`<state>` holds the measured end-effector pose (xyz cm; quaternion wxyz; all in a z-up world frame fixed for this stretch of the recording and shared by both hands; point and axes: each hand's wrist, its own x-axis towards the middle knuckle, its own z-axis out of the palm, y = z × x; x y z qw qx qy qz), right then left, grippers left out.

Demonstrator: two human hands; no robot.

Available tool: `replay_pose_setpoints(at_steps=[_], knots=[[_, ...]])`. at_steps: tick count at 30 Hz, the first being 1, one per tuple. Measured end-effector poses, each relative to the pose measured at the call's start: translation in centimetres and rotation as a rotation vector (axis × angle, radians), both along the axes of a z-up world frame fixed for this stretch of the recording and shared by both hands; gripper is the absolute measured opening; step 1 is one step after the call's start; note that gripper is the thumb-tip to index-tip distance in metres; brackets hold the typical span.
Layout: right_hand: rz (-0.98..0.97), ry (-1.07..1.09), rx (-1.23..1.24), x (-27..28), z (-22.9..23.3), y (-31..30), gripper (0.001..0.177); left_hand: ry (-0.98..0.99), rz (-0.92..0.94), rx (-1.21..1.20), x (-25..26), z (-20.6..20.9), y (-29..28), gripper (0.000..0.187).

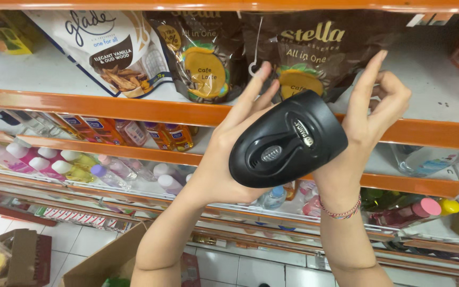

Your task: The person wipes the front edge of an orange store shelf using a grey cloth, then switches to a checkered cloth to continue cleaning. Afterward, the person picks up a black handheld device and several air freshener refill pouches from a cardboard box, inserting them into the device and placing the assembled units onto the shelf.

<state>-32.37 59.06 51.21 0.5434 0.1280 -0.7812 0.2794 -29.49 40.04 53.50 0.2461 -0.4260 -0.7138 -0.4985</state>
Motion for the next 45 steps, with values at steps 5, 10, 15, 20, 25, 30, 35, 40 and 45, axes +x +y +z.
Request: replay_pose_setpoints(at_steps=[5, 10, 15, 20, 25, 30, 35, 40, 45], knots=[[-0.1, -0.022, 0.099, -0.2, -0.1, 0.0, 0.074, -0.033, -0.082, 0.02, 0.3, -0.1, -0.3, 0.064], [-0.022, 0.055, 0.021, 2.1, -1.2, -0.9, 0.073, 0.008, 0.057, 0.008, 2.9, -1.4, -2.3, 0.06], [0.301, 0.045, -0.106, 5.1, -4.2, -4.3, 0.059, -0.174, 0.208, 0.088, 7.3, -5.5, -6.1, 0.051], [0.58, -0.087, -0.157, 7.4, -7.9, -10.8, 0.048, -0.488, 0.37, 0.396, 12.9, -11.6, -10.9, 0.054], [0.778, -0.242, -0.099, 9.1, -11.3, -18.3, 0.041, -0.56, 0.706, 0.514, 19.4, -18.8, -17.0, 0.042], [0.957, -0.458, -0.031, 11.3, -15.5, -26.1, 0.036, -0.63, 0.949, 0.679, 25.2, -26.3, -22.9, 0.035], [1.108, -0.694, 0.053, 13.1, -22.1, -34.7, 0.034, -0.658, 1.175, 0.756, 28.7, -34.2, -28.7, 0.034], [1.186, -0.912, 0.093, 13.5, -34.1, -42.6, 0.034, -0.714, 1.312, 0.879, 29.2, -43.0, -33.5, 0.039], [1.036, -0.992, 0.48, 12.1, -50.3, -48.9, 0.049, -0.804, 1.369, 0.951, 28.3, -51.0, -37.8, 0.044]])
